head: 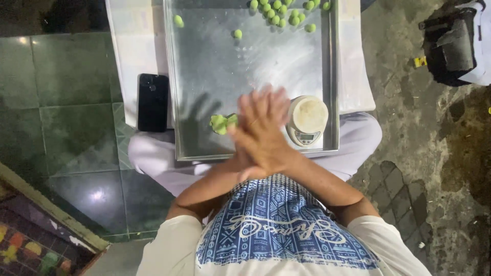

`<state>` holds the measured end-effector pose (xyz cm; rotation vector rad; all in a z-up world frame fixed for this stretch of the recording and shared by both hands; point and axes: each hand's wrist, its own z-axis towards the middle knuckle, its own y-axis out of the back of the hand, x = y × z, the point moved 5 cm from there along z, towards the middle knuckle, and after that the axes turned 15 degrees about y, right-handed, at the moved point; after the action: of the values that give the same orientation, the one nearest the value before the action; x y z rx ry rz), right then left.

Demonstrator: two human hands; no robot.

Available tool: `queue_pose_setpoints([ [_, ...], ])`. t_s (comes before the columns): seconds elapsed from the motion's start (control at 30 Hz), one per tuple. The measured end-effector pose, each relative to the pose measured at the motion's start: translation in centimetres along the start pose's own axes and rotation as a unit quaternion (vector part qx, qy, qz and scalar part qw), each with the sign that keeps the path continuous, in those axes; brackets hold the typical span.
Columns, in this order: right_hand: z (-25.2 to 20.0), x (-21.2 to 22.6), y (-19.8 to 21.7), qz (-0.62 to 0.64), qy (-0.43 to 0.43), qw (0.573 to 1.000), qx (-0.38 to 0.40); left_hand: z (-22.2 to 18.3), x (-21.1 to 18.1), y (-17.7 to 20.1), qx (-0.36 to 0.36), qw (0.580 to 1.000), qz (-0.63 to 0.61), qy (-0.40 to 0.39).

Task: Shaping small pieces of green dough into balls and placing them on a metal tray

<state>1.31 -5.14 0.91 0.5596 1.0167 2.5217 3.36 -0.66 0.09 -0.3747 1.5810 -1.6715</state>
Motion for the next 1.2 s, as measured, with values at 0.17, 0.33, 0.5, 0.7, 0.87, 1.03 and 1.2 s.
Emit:
queue_pose_setpoints([
  [0.17, -1.8, -1.4, 0.3, -0.041, -0.035, 0.998, 0.022, 0.5, -0.9, -0.1, -0.003, 0.995, -0.093, 0.019],
  [0.33, -0.9, -0.4, -0.8, 0.023, 0.013, 1.000, -0.016, 0.5, 1.7, 4.2, -0.063, 0.980, 0.161, 0.094],
  [0.5, -3.3, -3.3, 0.3, -0.076, -0.050, 0.996, 0.023, -1.8, 0.4, 4.4, 0.107, 0.969, -0.169, 0.146],
  [0.7, -1.3, -2.3, 1.5, -0.078, -0.023, 0.996, -0.029, 2.1, 0.4, 4.8, -0.052, 0.986, 0.157, 0.023],
  [0.87, -1.9, -0.7, 0.0, -0.045, -0.028, 0.999, 0.007, 2.5, 0.3, 5.0, -0.030, 0.988, 0.151, 0.000],
  [1.03, -1.9, -1.5, 1.9, -0.071, -0.016, 0.997, -0.016, -0.6, 2.0, 2.5, 0.080, 0.996, 0.027, 0.041],
  [1.2, -0.1, 0.8, 0.2, -0.013, -0.018, 1.000, -0.008, 1.8, -0.6, 2.1, -0.025, 0.989, 0.142, 0.035],
])
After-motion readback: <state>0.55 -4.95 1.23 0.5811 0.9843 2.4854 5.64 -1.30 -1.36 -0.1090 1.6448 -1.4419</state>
